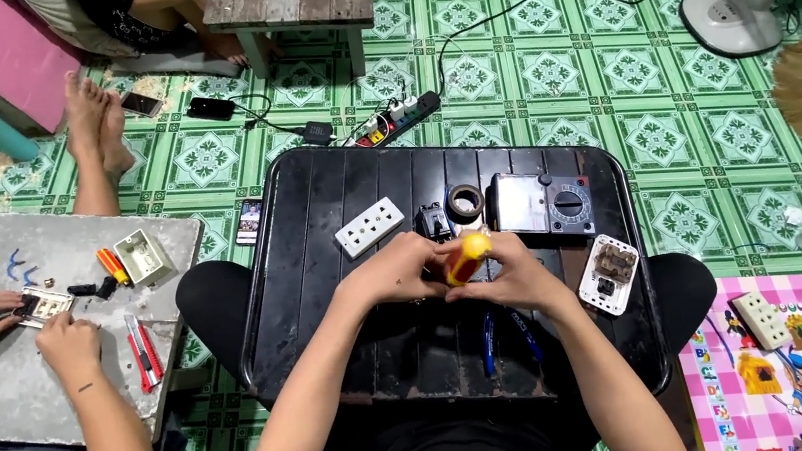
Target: Securing electrical components and wiring to a circuit board using a screwdriver and pliers.
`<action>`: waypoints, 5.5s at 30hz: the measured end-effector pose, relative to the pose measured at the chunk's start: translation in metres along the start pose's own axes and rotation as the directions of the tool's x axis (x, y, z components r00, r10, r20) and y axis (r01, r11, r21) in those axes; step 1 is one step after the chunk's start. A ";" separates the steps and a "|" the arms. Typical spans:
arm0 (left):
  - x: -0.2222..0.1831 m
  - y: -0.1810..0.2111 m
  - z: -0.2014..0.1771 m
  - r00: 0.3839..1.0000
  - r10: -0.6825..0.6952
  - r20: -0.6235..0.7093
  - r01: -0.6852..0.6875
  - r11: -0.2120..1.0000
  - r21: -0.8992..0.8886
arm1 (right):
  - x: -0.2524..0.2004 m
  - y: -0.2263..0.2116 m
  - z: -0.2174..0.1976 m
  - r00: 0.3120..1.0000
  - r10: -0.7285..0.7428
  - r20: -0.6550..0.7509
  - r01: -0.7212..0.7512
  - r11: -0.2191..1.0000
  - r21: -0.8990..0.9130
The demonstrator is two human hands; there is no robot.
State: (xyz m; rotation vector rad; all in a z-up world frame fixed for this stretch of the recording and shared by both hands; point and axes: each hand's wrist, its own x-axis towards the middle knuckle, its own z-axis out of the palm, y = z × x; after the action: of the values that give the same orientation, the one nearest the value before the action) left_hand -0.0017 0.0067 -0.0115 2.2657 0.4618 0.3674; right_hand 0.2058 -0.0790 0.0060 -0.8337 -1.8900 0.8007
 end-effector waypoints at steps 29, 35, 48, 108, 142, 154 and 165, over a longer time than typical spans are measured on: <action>0.001 -0.011 0.002 1.000 0.019 0.016 -0.015 0.979 -0.203 | 0.001 -0.007 0.000 0.964 0.260 0.062 -0.264 0.961 0.080; -0.002 0.003 -0.007 0.998 0.038 0.052 -0.023 0.967 -0.255 | -0.003 0.007 0.000 0.979 0.192 0.068 -0.195 0.980 0.040; -0.001 -0.008 0.003 0.999 -0.011 0.046 0.018 0.986 -0.164 | -0.003 0.017 0.005 0.993 0.102 0.055 -0.108 0.985 0.137; -0.003 0.018 -0.015 0.999 -0.043 0.006 0.043 0.997 -0.068 | -0.021 0.014 0.002 0.875 -0.265 -0.405 0.302 0.953 0.031; -0.009 -0.015 -0.040 0.611 0.176 -0.771 0.146 0.933 0.329 | -0.003 -0.001 -0.003 0.959 0.210 0.188 0.041 0.554 -0.832; -0.008 -0.016 -0.028 0.608 -0.144 -0.781 -0.272 0.886 -0.376 | 0.002 -0.013 0.016 0.990 0.037 0.135 0.055 0.783 -0.619; -0.009 -0.050 -0.043 0.453 -0.461 -0.763 -0.569 0.510 -0.646 | -0.013 0.016 0.010 0.852 0.401 -0.338 -0.342 0.913 0.223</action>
State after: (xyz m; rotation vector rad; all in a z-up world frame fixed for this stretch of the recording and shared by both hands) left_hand -0.0372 0.0622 -0.0219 0.8283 0.5154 1.5464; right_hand 0.2050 -0.0827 -0.0168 -1.1849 -1.3231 0.9304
